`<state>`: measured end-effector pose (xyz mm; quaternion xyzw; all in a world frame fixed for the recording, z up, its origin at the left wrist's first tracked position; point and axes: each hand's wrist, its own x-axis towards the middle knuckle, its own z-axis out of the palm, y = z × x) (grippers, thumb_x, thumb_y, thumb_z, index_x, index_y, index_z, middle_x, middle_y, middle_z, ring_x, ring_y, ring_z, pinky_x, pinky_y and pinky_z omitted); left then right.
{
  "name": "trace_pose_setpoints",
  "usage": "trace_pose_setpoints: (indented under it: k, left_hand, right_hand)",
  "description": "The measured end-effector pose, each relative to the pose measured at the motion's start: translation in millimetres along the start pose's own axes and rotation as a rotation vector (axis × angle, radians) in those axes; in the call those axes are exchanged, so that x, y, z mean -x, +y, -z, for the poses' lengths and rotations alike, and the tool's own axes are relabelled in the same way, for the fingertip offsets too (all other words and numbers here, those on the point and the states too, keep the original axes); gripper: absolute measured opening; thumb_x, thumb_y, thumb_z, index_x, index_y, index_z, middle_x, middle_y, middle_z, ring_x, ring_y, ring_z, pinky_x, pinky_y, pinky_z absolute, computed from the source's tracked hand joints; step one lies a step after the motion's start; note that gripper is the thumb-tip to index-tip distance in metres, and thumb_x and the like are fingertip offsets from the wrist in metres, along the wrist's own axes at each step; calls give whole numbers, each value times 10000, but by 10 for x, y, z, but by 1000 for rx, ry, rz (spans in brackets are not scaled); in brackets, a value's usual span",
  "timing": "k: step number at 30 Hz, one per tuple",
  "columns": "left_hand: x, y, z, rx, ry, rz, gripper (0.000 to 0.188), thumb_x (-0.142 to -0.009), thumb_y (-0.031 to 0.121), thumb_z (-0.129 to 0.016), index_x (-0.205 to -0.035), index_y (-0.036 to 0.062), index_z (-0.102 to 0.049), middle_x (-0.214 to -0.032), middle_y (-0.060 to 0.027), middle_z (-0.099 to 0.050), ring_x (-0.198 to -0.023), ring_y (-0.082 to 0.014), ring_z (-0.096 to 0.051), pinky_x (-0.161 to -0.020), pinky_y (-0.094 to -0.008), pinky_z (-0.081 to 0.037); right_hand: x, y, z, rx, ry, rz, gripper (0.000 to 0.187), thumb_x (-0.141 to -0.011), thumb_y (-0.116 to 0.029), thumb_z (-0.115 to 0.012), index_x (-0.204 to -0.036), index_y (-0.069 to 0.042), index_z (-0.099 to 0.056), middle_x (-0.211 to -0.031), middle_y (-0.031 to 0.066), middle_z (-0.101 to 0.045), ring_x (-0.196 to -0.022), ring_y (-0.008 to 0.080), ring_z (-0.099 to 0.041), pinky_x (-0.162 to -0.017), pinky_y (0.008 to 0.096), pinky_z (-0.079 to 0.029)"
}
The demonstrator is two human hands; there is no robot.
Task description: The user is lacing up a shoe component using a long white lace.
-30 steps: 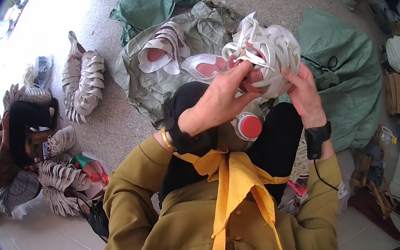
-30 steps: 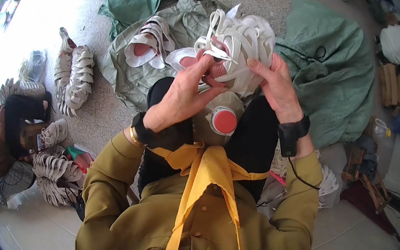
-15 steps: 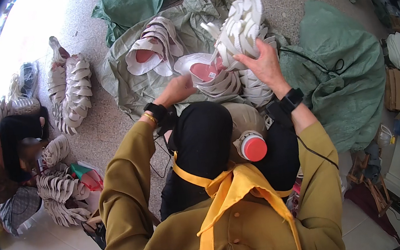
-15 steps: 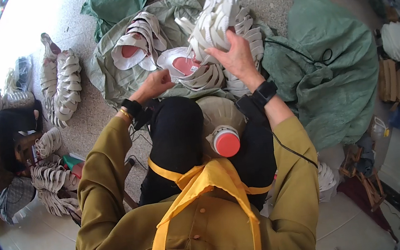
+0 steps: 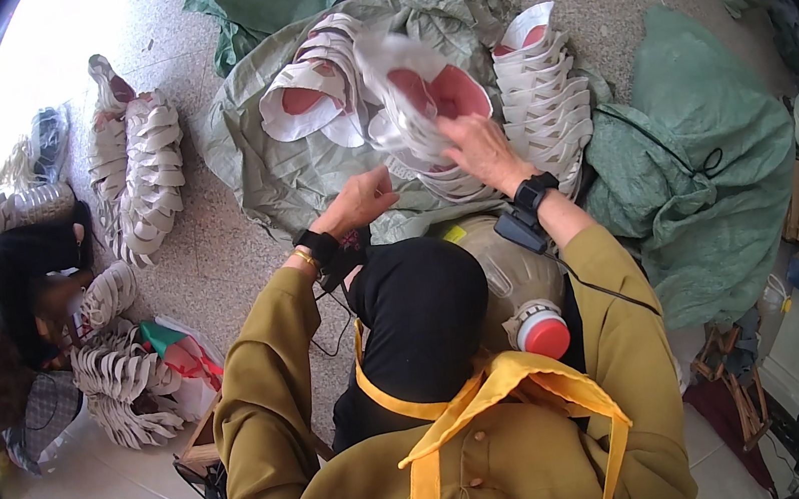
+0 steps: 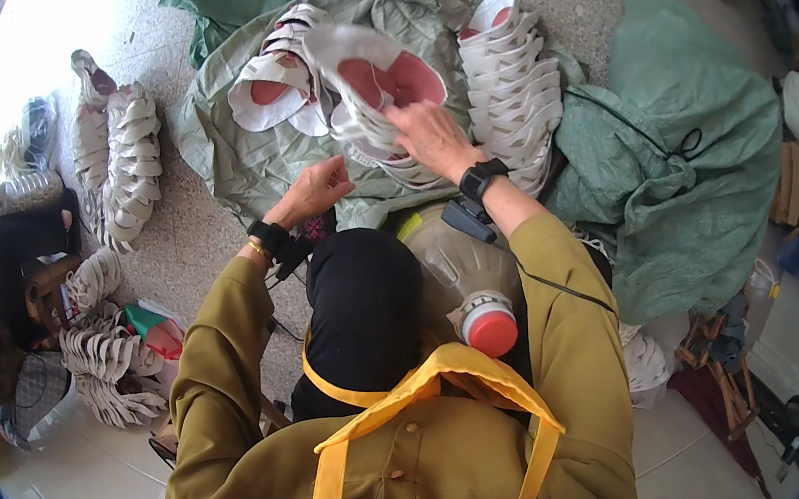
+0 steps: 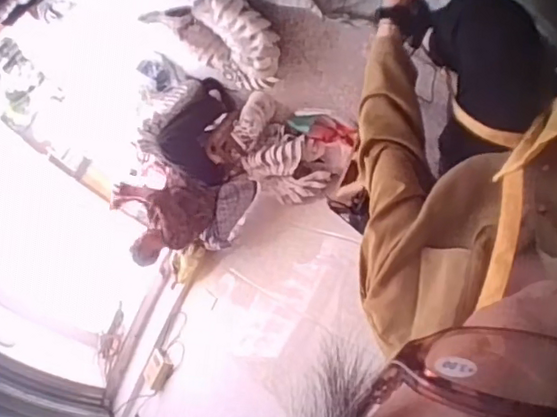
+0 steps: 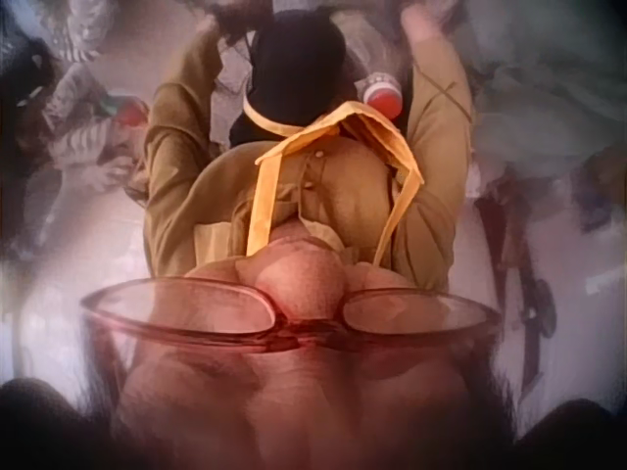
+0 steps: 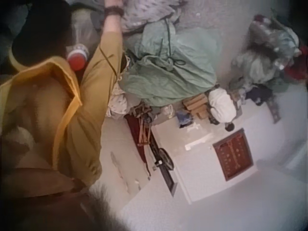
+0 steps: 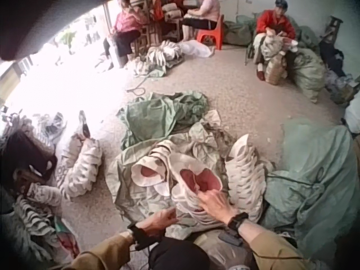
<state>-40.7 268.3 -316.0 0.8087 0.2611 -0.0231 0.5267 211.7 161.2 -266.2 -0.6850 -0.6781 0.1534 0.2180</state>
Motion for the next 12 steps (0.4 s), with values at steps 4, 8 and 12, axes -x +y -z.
trace_pose_setpoints:
  k: [4, 8, 12]
  left_hand:
    - [49, -145, 13, -39, -20, 63, 224, -891, 198, -730, -931, 10, -614, -825, -132, -696, -795, -286, -702, -725, -405, -532]
    - [13, -328, 4, -46, 60, 91, 223, -885, 202, -731, -921, 6, -631, -820, -135, -702, -787, -286, -703, -720, -407, -535]
    - [-84, -543, 106, -15, 115, 165, 227, -893, 219, -732, -946, 10, -662, -848, -115, -729, -794, -277, -711, -725, -396, -545]
  right_hand:
    - [177, 127, -229, 154, -272, 54, 164, -829, -6, -615, -981, -64, -635, -882, 180, -697, -897, 387, -680, -797, 502, -530]
    - [142, 52, -208, 181, -273, 108, 100, -826, -9, -611, -909, -58, -640, -906, 147, -692, -929, 358, -681, -830, 474, -507]
    - [-39, 49, -272, 295, -498, -12, 232, -839, -19, -608, -1058, -76, -659, -949, 146, -716, -983, 343, -695, -879, 473, -505]
